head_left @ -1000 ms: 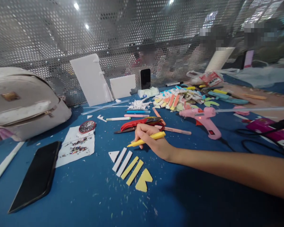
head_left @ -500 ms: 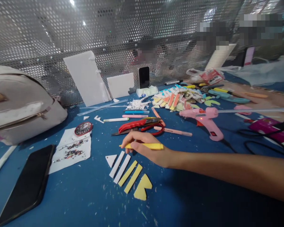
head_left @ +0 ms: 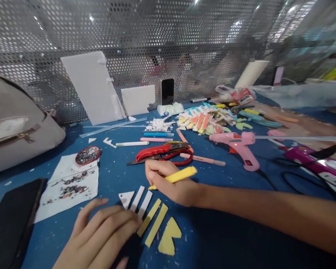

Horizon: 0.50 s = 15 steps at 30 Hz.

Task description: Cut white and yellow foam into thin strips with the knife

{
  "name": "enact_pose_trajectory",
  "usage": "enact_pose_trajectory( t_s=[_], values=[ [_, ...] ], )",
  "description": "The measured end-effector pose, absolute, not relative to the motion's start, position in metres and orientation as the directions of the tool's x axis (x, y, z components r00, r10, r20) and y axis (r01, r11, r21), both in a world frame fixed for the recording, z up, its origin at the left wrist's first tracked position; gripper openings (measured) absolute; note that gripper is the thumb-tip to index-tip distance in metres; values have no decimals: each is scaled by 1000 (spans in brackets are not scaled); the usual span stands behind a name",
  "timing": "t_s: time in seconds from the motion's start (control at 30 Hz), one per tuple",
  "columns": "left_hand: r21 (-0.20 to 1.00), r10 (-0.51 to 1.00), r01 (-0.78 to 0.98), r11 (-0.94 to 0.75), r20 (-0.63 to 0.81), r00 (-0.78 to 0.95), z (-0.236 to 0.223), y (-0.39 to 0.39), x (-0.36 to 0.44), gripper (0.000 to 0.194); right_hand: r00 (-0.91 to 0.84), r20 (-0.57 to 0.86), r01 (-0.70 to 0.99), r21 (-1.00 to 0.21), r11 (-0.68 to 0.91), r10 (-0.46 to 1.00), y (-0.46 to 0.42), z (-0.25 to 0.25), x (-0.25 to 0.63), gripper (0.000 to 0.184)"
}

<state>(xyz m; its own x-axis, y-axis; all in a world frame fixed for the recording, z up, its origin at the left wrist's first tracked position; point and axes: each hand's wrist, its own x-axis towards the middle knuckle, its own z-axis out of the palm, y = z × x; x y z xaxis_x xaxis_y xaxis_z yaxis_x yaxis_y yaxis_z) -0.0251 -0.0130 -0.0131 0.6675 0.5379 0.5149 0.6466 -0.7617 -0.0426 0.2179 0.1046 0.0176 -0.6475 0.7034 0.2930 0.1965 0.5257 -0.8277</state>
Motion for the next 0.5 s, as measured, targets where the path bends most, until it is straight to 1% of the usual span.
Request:
enact_pose_trajectory(
  t_s=[0.1,0.2,0.27,0.33,0.47,0.5],
  values=[
    [-148,483,616,-774,493,724,1,5,-17,42,-644,274,228,-822,521,714,109,17,210,31],
    [-221,452,582,-783,442,775,1,8,-17,55,-664,251,225,-831,508,704,112,16,208,34],
    [-254,456,582,-772,417,786,-3,8,-18,53,-666,245,220,-838,499,705,113,16,209,35],
    [-271,463,585,-765,401,791,-6,9,-18,51,-667,248,209,-843,496,703,114,18,210,36],
    [-242,461,578,-780,403,791,-8,14,-15,67,-670,252,199,-845,496,698,116,19,211,32],
    [-239,458,576,-782,408,790,-8,14,-14,66,-667,247,194,-853,484,703,116,19,210,29]
  ],
)
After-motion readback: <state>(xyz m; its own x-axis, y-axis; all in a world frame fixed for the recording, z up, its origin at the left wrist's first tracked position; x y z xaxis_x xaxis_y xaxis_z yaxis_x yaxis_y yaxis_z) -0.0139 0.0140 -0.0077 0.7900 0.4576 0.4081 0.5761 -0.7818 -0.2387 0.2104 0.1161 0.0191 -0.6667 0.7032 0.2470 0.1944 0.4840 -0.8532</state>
